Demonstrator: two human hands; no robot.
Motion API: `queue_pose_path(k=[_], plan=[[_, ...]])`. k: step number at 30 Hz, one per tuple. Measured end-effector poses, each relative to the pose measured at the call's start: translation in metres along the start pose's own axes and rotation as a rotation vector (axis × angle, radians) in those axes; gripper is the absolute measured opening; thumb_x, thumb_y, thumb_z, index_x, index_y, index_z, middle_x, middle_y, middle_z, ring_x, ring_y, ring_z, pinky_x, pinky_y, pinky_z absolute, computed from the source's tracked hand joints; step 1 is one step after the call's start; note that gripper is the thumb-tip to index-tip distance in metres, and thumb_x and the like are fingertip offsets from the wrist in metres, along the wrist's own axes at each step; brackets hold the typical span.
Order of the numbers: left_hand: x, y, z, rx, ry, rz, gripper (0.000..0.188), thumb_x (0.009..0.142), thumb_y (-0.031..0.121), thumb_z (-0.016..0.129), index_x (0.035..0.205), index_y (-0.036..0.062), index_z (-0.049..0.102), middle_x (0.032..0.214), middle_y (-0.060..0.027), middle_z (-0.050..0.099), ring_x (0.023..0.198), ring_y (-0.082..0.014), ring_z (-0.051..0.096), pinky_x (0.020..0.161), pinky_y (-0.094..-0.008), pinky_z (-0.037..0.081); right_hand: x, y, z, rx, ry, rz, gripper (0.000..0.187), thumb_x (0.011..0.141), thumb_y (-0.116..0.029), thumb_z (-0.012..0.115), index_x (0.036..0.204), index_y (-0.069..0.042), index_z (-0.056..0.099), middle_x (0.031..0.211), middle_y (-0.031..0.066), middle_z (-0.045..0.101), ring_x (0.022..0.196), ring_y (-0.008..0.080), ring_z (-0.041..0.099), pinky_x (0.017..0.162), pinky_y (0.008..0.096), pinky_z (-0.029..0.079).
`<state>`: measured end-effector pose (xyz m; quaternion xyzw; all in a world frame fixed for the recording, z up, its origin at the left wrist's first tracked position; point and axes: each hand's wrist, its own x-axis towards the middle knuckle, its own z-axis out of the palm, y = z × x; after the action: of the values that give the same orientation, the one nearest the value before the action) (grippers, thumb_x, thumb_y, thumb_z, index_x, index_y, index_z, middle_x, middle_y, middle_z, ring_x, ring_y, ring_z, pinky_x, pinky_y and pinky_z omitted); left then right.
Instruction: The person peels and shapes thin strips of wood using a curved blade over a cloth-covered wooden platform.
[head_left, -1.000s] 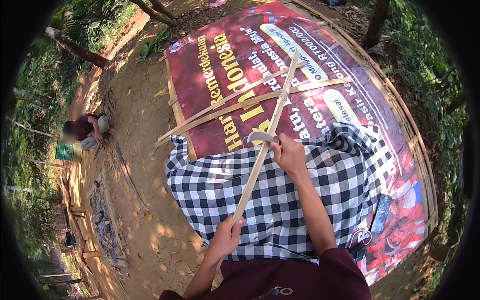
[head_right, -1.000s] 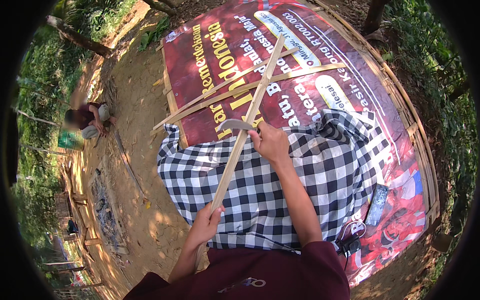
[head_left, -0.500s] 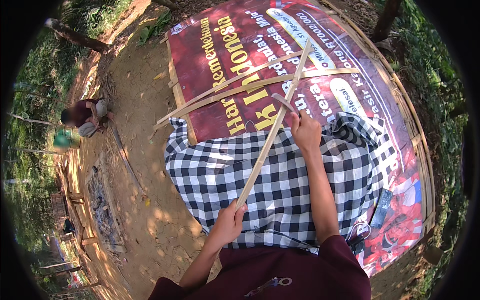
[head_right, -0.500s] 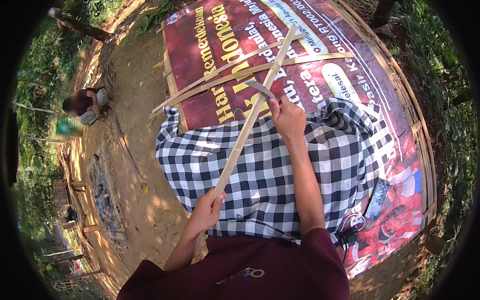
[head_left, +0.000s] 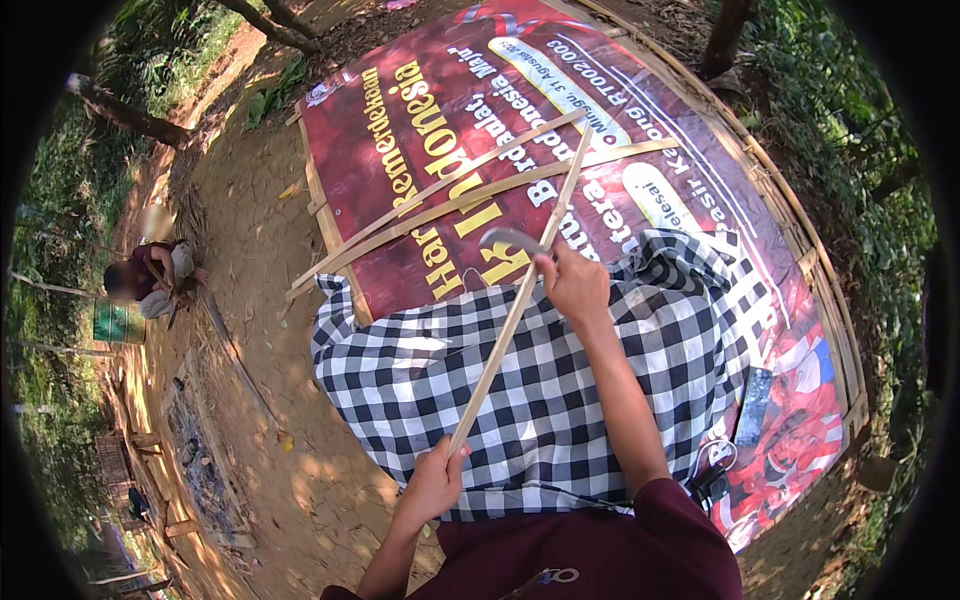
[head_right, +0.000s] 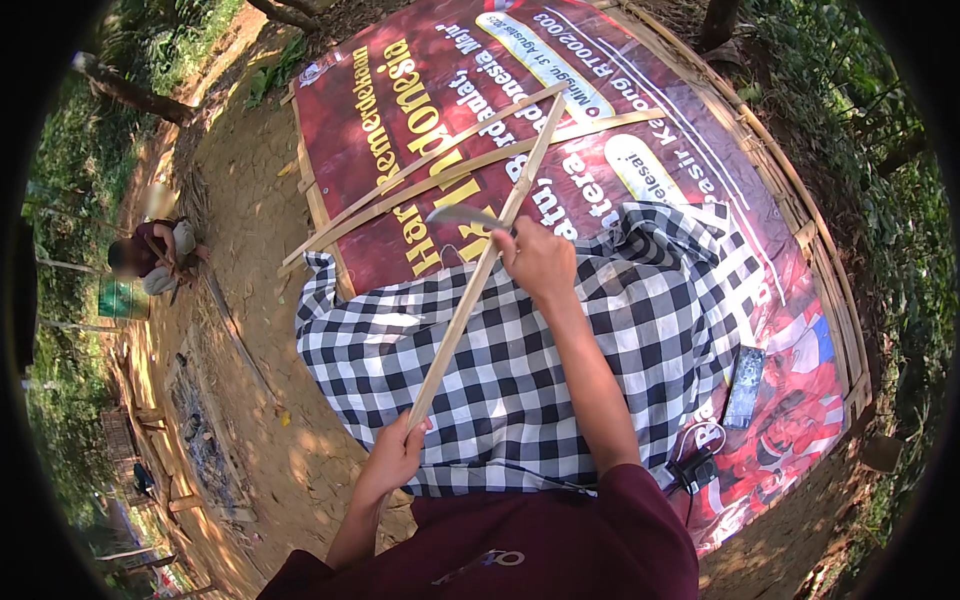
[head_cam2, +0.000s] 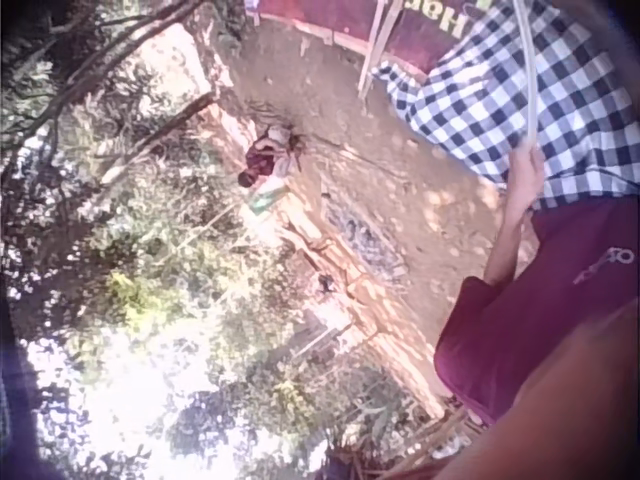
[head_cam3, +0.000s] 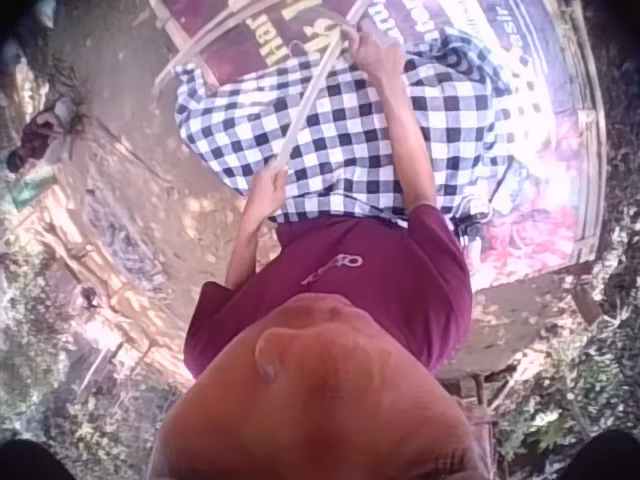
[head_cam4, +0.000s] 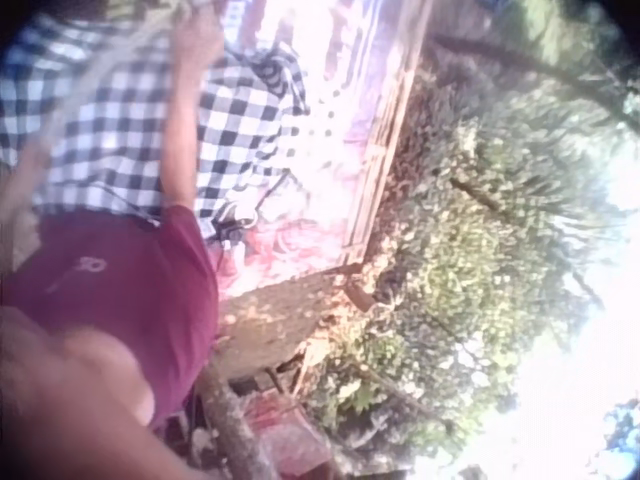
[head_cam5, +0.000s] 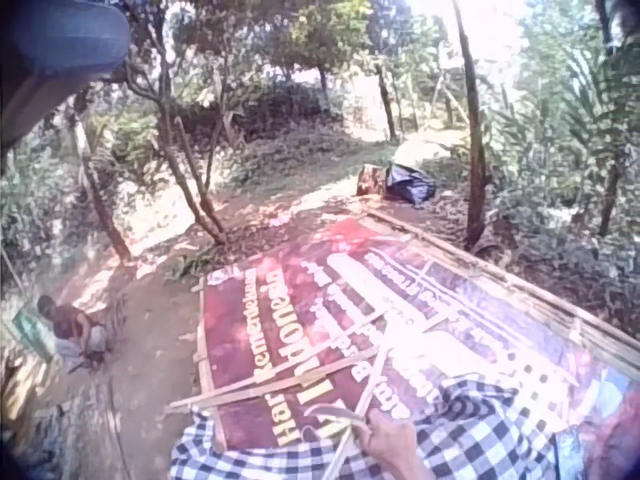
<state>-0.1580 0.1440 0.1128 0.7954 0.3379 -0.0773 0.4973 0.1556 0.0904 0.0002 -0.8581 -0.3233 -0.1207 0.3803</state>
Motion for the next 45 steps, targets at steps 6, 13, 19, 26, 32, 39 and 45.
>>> queue_pose_path(k=[6, 13, 19, 26, 32, 39, 45], plan=[[-0.028, -0.023, 0.002, -0.131, -0.032, -0.032, 0.015, 0.1, 0.013, 0.046, 0.097, 0.0019, 0.055, 0.063, 0.0032, 0.044, 0.054, -0.0049, 0.038, 0.049, -0.0246, 0.034, 0.014, 0.02, -0.009, 0.037, -0.004, 0.175, 0.044, 0.098, -0.041, 0.047, 0.081, -0.002, 0.06, 0.065, 0.0204, 0.063, 0.064, 0.0423, 0.063, 0.057, 0.0516, 0.047], [-0.003, -0.023, -0.01, -0.189, 0.025, -0.069, 0.017, 0.1, 0.015, 0.046, 0.096, 0.0025, 0.056, 0.061, 0.0021, 0.044, 0.052, -0.0056, 0.039, 0.049, -0.026, 0.034, -0.02, -0.025, -0.01, 0.212, -0.21, -0.121, 0.038, 0.093, -0.04, 0.057, 0.077, -0.005, 0.054, 0.059, 0.0144, 0.059, 0.053, 0.0351, 0.059, 0.048, 0.0447, 0.044], [0.002, -0.017, -0.005, -0.227, 0.03, -0.103, 0.017, 0.1, 0.016, 0.048, 0.095, 0.0029, 0.057, 0.061, 0.0032, 0.042, 0.052, -0.0042, 0.038, 0.048, -0.0258, 0.033, -0.032, -0.045, -0.001, 0.246, -0.159, -0.228, 0.041, 0.092, -0.043, 0.057, 0.077, -0.005, 0.054, 0.058, 0.0123, 0.058, 0.05, 0.0328, 0.059, 0.046, 0.043, 0.045], [-0.001, -0.021, 0.001, -0.286, -0.018, -0.153, 0.019, 0.1, 0.017, 0.048, 0.093, 0.0026, 0.057, 0.06, 0.0046, 0.042, 0.052, -0.0035, 0.038, 0.046, -0.025, 0.032, -0.024, -0.033, -0.007, 0.202, -0.204, -0.145, 0.045, 0.091, -0.047, 0.058, 0.072, -0.006, 0.054, 0.054, 0.0118, 0.056, 0.05, 0.0328, 0.06, 0.045, 0.0424, 0.046], [-0.01, -0.021, 0.004, -0.272, -0.008, -0.145, 0.02, 0.1, 0.018, 0.048, 0.093, 0.0022, 0.057, 0.059, 0.004, 0.043, 0.051, -0.0043, 0.038, 0.046, -0.0257, 0.033, 0.006, 0.006, 0.0, -0.121, -0.083, 0.076, 0.047, 0.09, -0.05, 0.057, 0.07, -0.007, 0.057, 0.052, 0.0113, 0.056, 0.047, 0.0321, 0.059, 0.043, 0.0417, 0.046], [-0.006, -0.026, -0.005, -0.336, -0.037, -0.236, 0.019, 0.1, 0.018, 0.049, 0.093, 0.0017, 0.056, 0.059, 0.004, 0.043, 0.051, -0.004, 0.037, 0.046, -0.0258, 0.032, -0.034, -0.032, -0.001, 0.161, -0.257, -0.237, 0.042, 0.091, -0.046, 0.057, 0.076, -0.006, 0.058, 0.058, 0.0131, 0.059, 0.053, 0.0346, 0.061, 0.047, 0.0443, 0.046], [-0.005, -0.023, 0.0, -0.194, 0.02, -0.126, 0.022, 0.1, 0.02, 0.049, 0.09, 0.0012, 0.057, 0.059, 0.002, 0.045, 0.052, -0.006, 0.04, 0.047, -0.0264, 0.034, 0.0, 0.008, 0.008, -0.062, -0.161, 0.179, 0.052, 0.095, -0.049, 0.049, 0.071, -0.004, 0.058, 0.057, 0.0177, 0.06, 0.053, 0.0372, 0.063, 0.046, 0.0467, 0.048]])
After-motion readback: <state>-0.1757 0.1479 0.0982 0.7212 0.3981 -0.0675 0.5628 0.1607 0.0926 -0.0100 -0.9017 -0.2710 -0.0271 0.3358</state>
